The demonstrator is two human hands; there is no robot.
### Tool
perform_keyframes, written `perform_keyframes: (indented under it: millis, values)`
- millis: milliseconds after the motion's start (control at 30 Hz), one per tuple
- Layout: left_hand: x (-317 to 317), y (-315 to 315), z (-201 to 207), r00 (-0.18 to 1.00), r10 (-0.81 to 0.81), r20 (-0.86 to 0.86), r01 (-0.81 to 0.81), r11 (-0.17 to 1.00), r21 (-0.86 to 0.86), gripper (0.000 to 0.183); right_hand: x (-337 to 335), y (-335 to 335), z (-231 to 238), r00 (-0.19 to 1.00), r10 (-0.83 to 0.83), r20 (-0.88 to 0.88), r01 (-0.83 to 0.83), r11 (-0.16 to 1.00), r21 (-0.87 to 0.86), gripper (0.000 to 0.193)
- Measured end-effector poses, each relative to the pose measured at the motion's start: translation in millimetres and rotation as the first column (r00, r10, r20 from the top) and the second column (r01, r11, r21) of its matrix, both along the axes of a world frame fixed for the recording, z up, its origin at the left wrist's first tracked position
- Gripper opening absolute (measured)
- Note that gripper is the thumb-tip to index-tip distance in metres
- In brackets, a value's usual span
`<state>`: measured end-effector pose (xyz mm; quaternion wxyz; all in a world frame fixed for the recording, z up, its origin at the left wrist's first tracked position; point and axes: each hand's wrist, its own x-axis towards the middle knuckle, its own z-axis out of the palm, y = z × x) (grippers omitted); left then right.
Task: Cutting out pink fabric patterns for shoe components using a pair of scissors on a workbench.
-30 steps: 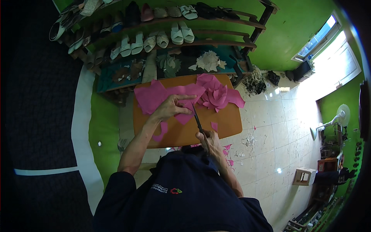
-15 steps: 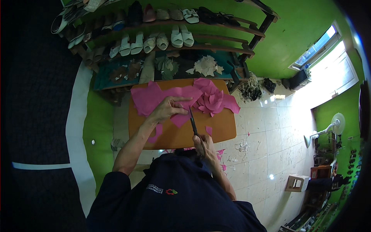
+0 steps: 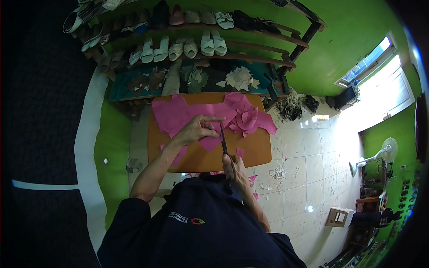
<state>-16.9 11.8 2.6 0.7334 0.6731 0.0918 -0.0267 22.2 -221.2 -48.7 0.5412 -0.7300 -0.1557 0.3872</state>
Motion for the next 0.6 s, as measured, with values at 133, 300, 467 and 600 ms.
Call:
perform_keyframes:
  millis: [133, 300, 467, 600]
  values:
    - [-1.3, -9.0, -10.3, 0.995, 0.087, 0.044, -0.082, 0.991, -0.106, 0.06, -2.1, -1.0, 6.3, 0.998, -0.04, -0.045, 0.042, 0.998, 0.043, 0.069]
    - [-0.9, -17.5, -17.2, 0.989, 0.149, 0.018, -0.144, 0.976, -0.163, 0.062, -2.8, 0.3, 8.0, 0.987, -0.086, -0.132, 0.099, 0.991, 0.093, 0.062]
    - [-0.3, -30.1, -19.5, 0.976, 0.212, 0.05, -0.189, 0.937, -0.294, 0.062, -2.8, 1.8, 7.6, 0.975, -0.115, -0.189, 0.135, 0.986, 0.096, 0.056]
    - [-2.5, -31.2, -23.7, 0.968, 0.231, 0.097, -0.18, 0.911, -0.371, 0.06, -6.9, 1.6, 11.8, 0.975, -0.119, -0.189, 0.148, 0.978, 0.146, 0.051]
